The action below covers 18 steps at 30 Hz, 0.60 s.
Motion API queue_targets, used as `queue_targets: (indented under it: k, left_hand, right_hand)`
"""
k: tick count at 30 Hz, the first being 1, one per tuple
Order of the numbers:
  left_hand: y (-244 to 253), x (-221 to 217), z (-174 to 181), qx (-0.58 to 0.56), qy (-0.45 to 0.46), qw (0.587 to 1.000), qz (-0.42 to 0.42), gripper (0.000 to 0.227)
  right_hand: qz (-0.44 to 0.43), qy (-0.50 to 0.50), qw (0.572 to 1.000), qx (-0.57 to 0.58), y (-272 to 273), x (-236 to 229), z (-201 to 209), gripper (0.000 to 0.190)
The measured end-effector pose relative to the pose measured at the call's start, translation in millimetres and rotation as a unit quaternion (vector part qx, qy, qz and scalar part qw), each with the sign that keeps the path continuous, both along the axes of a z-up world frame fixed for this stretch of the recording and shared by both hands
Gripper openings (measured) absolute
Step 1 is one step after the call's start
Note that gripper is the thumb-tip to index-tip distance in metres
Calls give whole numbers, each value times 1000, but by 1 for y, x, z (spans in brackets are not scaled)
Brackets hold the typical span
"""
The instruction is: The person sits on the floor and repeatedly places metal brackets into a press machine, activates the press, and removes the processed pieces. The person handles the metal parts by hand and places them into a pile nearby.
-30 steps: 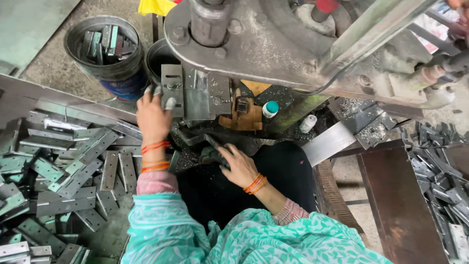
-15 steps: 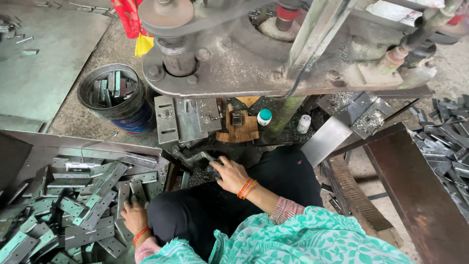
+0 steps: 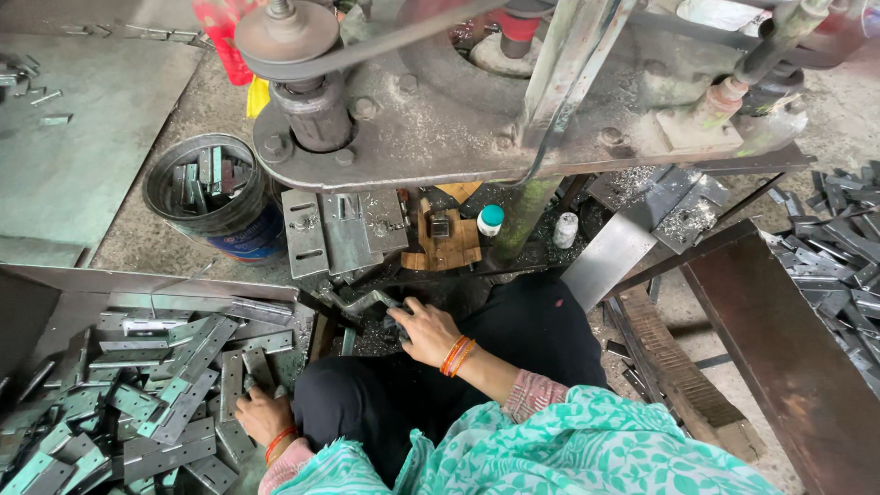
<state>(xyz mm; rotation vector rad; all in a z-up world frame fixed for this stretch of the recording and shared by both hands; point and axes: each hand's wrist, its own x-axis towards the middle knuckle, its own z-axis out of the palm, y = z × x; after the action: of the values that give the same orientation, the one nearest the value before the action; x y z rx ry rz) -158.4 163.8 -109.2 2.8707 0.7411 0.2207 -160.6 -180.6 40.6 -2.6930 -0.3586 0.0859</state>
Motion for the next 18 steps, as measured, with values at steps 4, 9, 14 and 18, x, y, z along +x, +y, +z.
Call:
queue_targets:
  k: [4, 9, 14, 18]
  left_hand:
    - [1, 4, -12, -30, 15, 999, 16, 53]
    - [10, -7, -13, -39, -102, 994, -29, 38]
    - [23, -19, -10, -127, -187, 974, 36, 38]
    - [39, -12, -3, -409, -301, 858, 76, 59]
  right_hand:
    - [2, -5, 1000, 2, -1, -2, 1, 70]
    - [9, -2, 1000, -2, -2, -1, 5, 71]
    - [12, 9, 1000, 2, -1, -1, 5, 70]
    - [15, 0, 1000, -4, -2, -1, 5, 70]
